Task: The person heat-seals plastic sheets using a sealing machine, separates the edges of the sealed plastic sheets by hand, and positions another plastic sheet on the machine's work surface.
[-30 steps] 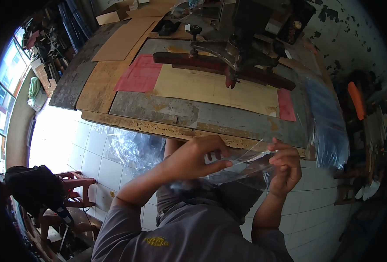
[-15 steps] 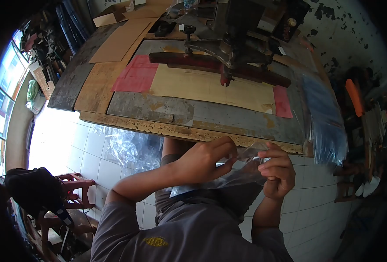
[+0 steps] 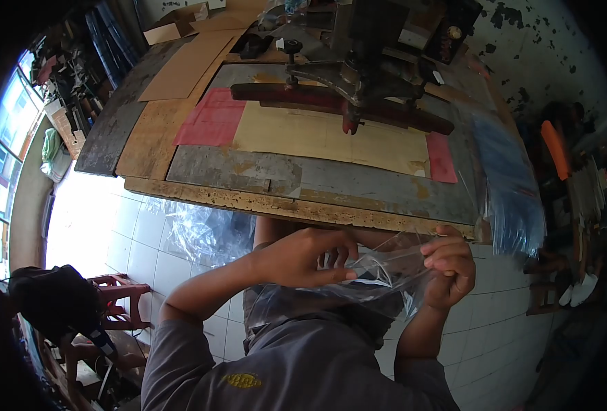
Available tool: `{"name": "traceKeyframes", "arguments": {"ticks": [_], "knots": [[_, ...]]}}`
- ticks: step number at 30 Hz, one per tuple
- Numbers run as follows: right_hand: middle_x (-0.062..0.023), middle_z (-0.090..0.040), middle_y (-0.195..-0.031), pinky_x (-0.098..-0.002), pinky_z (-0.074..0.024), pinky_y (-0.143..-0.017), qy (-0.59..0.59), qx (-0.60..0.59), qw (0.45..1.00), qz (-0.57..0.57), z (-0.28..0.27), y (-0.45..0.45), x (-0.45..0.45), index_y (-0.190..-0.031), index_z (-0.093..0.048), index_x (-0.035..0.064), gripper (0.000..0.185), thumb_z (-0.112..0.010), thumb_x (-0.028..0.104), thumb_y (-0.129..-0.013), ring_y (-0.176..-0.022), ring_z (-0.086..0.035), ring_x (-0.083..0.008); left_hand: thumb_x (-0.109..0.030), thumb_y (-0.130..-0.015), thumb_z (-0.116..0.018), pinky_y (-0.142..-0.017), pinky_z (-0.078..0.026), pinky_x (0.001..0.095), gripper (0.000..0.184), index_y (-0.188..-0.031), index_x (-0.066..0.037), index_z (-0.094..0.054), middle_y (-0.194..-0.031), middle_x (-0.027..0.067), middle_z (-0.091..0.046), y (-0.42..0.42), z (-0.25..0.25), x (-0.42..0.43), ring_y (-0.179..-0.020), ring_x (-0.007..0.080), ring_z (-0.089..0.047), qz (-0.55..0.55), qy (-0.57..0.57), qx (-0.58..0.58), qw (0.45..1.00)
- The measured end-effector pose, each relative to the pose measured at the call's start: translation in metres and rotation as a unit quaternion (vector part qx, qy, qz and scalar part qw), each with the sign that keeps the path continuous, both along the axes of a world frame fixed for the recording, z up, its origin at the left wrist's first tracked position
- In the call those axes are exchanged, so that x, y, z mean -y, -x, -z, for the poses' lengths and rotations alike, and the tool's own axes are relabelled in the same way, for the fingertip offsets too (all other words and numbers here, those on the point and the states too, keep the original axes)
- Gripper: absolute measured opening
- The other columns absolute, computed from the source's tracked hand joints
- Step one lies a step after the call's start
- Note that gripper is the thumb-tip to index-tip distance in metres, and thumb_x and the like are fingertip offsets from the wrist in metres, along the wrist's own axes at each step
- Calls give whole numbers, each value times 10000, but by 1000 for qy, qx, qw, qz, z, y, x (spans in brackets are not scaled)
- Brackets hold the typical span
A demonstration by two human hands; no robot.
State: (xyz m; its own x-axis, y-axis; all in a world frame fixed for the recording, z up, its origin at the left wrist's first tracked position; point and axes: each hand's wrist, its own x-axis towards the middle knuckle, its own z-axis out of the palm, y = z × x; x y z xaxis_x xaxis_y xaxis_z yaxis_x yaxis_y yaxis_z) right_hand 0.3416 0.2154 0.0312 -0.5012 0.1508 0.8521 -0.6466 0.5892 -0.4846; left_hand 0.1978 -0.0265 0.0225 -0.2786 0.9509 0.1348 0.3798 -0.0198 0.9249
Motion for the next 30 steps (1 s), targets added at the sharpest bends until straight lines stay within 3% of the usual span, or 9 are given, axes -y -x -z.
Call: {"name": "traceKeyframes", "arguments": {"ticks": [3, 9, 12, 16, 18, 21, 24, 27, 30], "knots": [[-70, -684, -804, -526, -525, -930, -17, 5, 1000, 1, -2, -1, -2, -954, -619, 81, 125, -548, 123, -1048, -771, -706, -238, -122, -971, -708, -727, -601, 347, 173, -1072, 9, -659, -902, 106, -719, -5, 20, 0, -822, 255, -742, -8, -95, -91, 991], [-68, -685, -813, -516, -526, -912, -74, 32, 997, -12, -10, -2, -6, -970, -631, 78, 120, -561, 138, -1046, -775, -700, -235, -107, -970, -664, -715, -617, 377, 134, -1031, 7, -698, -994, 133, -738, -13, 17, 5, -890, 282, -748, -46, -22, -93, 994], [-66, -676, -811, -510, -527, -902, -64, 19, 998, 12, -13, -3, -8, -949, -627, 79, 144, -567, 165, -1049, -762, -691, -229, -102, -980, -685, -695, -623, 353, 170, -1099, 19, -691, -973, 156, -747, -7, 16, 2, -840, 263, -761, -36, -67, -75, 994], [-60, -644, -793, -501, -527, -883, -36, -48, 994, 86, -10, -9, -22, -929, -593, 84, 188, -558, 216, -1058, -727, -664, -216, -173, -983, -715, -714, -610, 342, 246, -1149, 1, -663, -986, 138, -740, 0, 10, 10, -864, 221, -751, -80, -33, 0, 996], [-54, -603, -785, -499, -519, -889, -52, -79, 991, 98, -10, -12, -31, -970, -555, 94, 102, -494, 137, -1040, -711, -634, -207, -235, -989, -724, -731, -604, 350, 308, -1173, -4, -638, -988, 121, -730, 0, 10, 20, -883, 212, -742, -115, -33, -22, 993], [-53, -582, -797, -511, -506, -899, -81, -83, 987, 113, -13, -23, -41, -1007, -541, 108, 141, -425, 31, -984, -717, -618, -203, -237, -980, -742, -867, -562, 348, 332, -1220, -43, -621, -1061, 114, -713, -4, 12, 37, -959, 208, -717, -209, 143, 28, 967], [-44, -584, -801, -509, -505, -886, -92, -85, 984, 124, -15, -27, -39, -1005, -538, 123, 107, -454, 56, -1003, -720, -618, -199, -254, -1005, -714, -906, -541, 336, 316, -1222, -42, -624, -1069, 87, -701, -11, 28, 51, -994, 176, -695, -227, 146, 106, 957], [-32, -584, -805, -501, -501, -873, -96, -94, 984, 116, -14, -25, -36, -1007, -537, 141, 71, -487, 93, -1023, -715, -614, -192, -255, -1021, -693, -894, -534, 311, 333, -1254, -26, -625, -1070, 67, -710, -18, 49, 52, -1004, 131, -679, -245, 60, 182, 950], [-61, -549, -823, -526, -500, -913, -134, -91, 983, 86, -14, -27, -39, -1071, -512, 111, 116, -413, 69, -1029, -754, -577, -207, -249, -1024, -687, -784, -528, 285, 307, -1232, -27, -652, -953, 70, -694, -18, 62, 49, -848, 124, -658, -259, 34, 201, 944]]}}
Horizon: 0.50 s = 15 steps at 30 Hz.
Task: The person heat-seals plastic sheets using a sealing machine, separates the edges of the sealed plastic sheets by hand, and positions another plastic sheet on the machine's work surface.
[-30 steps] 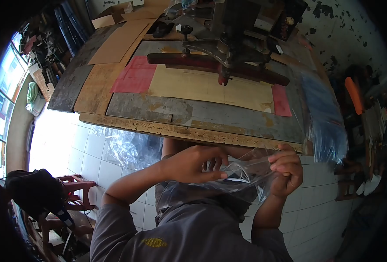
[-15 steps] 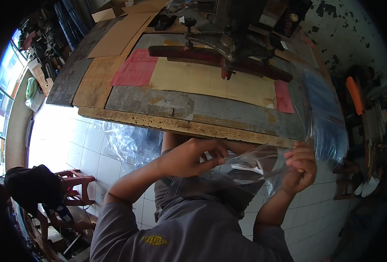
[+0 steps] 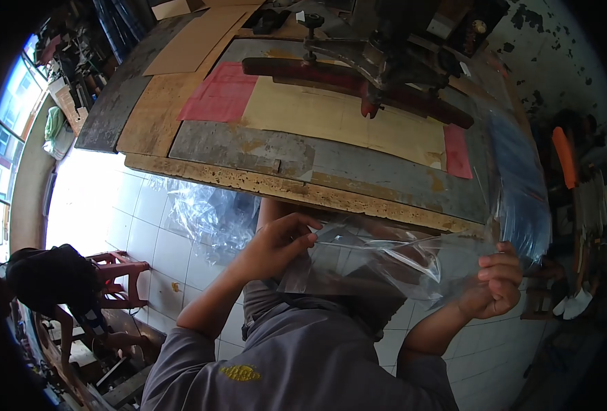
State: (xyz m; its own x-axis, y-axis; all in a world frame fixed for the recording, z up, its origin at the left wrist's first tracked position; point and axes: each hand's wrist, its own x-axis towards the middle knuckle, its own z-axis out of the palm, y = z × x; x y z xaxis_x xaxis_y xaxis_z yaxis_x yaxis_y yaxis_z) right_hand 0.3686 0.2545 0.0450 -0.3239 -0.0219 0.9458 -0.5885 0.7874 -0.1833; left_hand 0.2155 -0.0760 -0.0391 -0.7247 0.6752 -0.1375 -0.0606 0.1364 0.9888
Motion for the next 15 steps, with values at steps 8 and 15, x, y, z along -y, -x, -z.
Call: {"name": "traceKeyframes", "arguments": {"ticks": [8, 15], "knots": [[-27, -569, -793, -494, -500, -863, 32, -12, 998, 50, 2, -3, 0, -1021, -534, 149, 65, -494, 98, -1021, -717, -611, -193, -196, -942, -786, -811, -537, 299, 223, -1113, -53, -776, -1054, 45, -733, 3, -18, 3, -921, 139, -682, 5, 47, -98, 994], [-43, -573, -778, -501, -496, -878, 29, -14, 997, 70, 6, -1, -9, -1035, -533, 110, 136, -441, 21, -990, -694, -615, -199, -149, -961, -743, -873, -528, 337, 141, -985, -12, -724, -1049, 67, -691, 6, -13, 3, -998, 235, -679, -40, 31, -191, 980]]}}
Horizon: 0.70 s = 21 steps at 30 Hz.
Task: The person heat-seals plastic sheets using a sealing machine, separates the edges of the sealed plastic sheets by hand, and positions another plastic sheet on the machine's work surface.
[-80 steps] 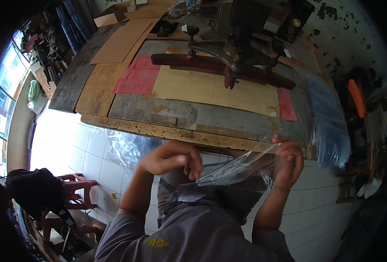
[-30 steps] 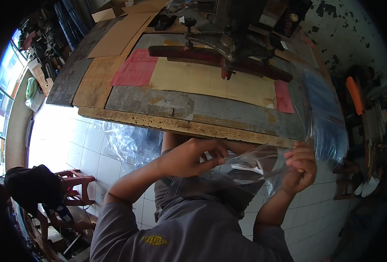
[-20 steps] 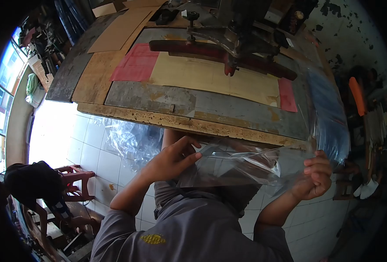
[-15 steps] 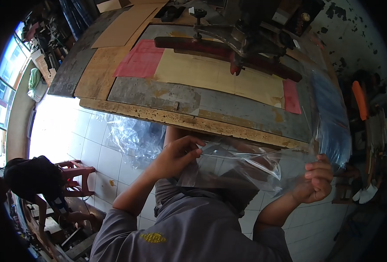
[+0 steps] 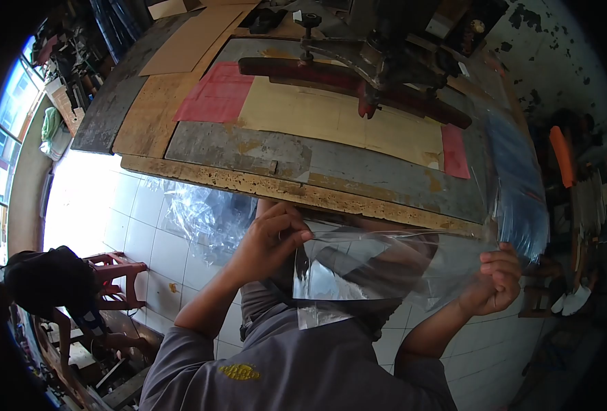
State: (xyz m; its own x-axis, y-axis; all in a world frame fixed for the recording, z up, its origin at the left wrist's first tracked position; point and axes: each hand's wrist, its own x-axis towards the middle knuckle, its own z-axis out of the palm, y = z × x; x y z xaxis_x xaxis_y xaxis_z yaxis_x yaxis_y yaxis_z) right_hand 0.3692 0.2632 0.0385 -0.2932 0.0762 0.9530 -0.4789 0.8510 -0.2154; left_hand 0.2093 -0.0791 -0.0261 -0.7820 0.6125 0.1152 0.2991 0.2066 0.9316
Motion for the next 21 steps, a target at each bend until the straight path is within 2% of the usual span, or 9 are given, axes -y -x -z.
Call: {"name": "traceKeyframes", "arguments": {"ticks": [3, 6, 9, 10, 12, 14, 17, 18, 21], "knots": [[-45, -588, -766, -482, -484, -894, 27, -7, 1000, 11, 6, -1, -6, -1056, -540, 91, 177, -413, -10, -986, -681, -618, -183, -132, -1007, -673, -932, -524, 346, 127, -973, -11, -655, -1114, 117, -702, 5, 10, -2, -1112, 253, -670, 32, -123, -83, 988], [-39, -598, -754, -464, -471, -905, 51, -12, 998, 29, 11, -3, -7, -1069, -547, 85, 207, -393, -28, -989, -681, -620, -164, -142, -1042, -619, -941, -532, 360, 132, -997, -18, -611, -1141, 149, -714, -2, 19, -6, -1105, 255, -684, 72, -241, 34, 967], [-34, -596, -745, -461, -467, -908, 54, -10, 995, 81, 8, -4, -7, -1060, -548, 88, 222, -372, -31, -998, -686, -623, -157, -160, -1056, -607, -912, -541, 359, 157, -998, -15, -603, -1110, 156, -729, -3, 8, 5, -1046, 251, -704, 113, -151, 20, 982], [-34, -597, -745, -463, -470, -902, 50, -5, 995, 81, 8, -5, -7, -1056, -548, 89, 211, -375, -20, -1006, -686, -624, -160, -145, -1057, -603, -870, -550, 353, 152, -992, -9, -611, -1056, 154, -736, -1, 9, 5, -986, 257, -718, 113, -172, 17, 978], [-35, -597, -746, -465, -477, -890, 42, 6, 996, 81, 8, -6, -7, -1048, -547, 89, 191, -380, 1, -1022, -687, -624, -166, -134, -1049, -611, -860, -550, 345, 138, -989, -9, -616, -1058, 153, -736, 4, 13, 7, -987, 256, -719, 156, -171, 59, 971], [-35, -600, -746, -469, -486, -874, 56, 11, 998, 28, 7, -4, -5, -1044, -544, 90, 148, -404, 40, -1042, -690, -630, -175, -108, -1015, -654, -875, -559, 343, 112, -1029, 3, -644, -1066, 146, -738, 16, 9, 13, -1002, 241, -729, 217, -135, 95, 962], [-39, -615, -755, -471, -495, -857, 42, 28, 998, -31, 1, 5, 9, -1022, -549, 94, 97, -460, 98, -1059, -701, -643, -188, -98, -980, -700, -902, -571, 348, 172, -1110, 10, -663, -1079, 127, -743, 20, -25, 7, -1023, 220, -735, 210, -17, 71, 975], [-41, -621, -759, -471, -498, -853, 32, 33, 998, -48, -1, 9, 16, -1011, -552, 96, 89, -481, 117, -1062, -705, -649, -192, -56, -931, -733, -897, -581, 367, 262, -1187, -12, -702, -1022, 116, -775, 22, -20, 0, -986, 228, -757, 198, -62, 86, 974], [-45, -638, -768, -464, -498, -859, 21, 53, 998, -41, -1, 14, 31, -977, -567, 102, 90, -536, 142, -1051, -722, -664, -199, -95, -948, -735, -890, -588, 345, 260, -1185, -9, -670, -1104, 98, -743, 21, -31, -16, -1002, 212, -740, 214, -17, 33, 976]]}}
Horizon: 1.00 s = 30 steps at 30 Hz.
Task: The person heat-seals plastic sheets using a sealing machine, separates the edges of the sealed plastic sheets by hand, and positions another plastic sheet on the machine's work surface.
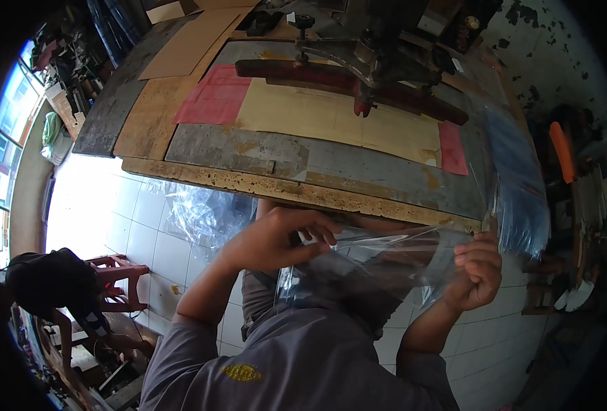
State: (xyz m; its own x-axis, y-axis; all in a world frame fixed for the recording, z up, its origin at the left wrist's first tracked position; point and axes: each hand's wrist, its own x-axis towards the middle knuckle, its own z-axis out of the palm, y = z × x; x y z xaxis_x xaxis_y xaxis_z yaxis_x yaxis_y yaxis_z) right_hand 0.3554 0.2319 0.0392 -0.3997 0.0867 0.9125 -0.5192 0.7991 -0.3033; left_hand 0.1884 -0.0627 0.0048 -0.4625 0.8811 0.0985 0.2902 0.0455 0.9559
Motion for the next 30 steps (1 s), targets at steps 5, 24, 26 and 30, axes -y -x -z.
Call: {"name": "traceKeyframes", "arguments": {"ticks": [5, 24, 26, 30], "knots": [[-44, -648, -770, -461, -502, -829, 5, -8, 1000, 16, -2, 3, 10, -923, -593, 99, 135, -567, 154, -1043, -726, -666, -208, -171, -896, -807, -813, -587, 361, 260, -1114, -70, -707, -1059, 53, -715, -13, -11, -34, -929, 230, -727, -35, -54, -191, 979], [-16, -670, -822, -456, -513, -805, -38, 21, 999, -22, -5, 0, 19, -936, -629, 123, 57, -672, 136, -970, -745, -678, -199, -110, -875, -735, -706, -578, 372, 103, -914, -46, -663, -919, 61, -633, -7, -7, -67, -793, 240, -686, 15, -101, -417, 903], [-18, -670, -816, -455, -512, -802, -32, 18, 999, -22, -5, 0, 19, -936, -626, 122, 58, -672, 134, -970, -738, -678, -199, -95, -865, -721, -709, -577, 381, 111, -932, -47, -646, -917, 61, -632, -6, -7, -66, -796, 250, -688, 23, -98, -390, 915], [-19, -667, -800, -450, -510, -797, -26, 25, 999, -26, -4, 0, 17, -935, -623, 120, 59, -664, 130, -976, -722, -678, -200, -71, -846, -697, -724, -579, 380, 142, -961, -48, -618, -947, 70, -643, -1, -12, -58, -817, 269, -704, 64, -69, -302, 949]]}}
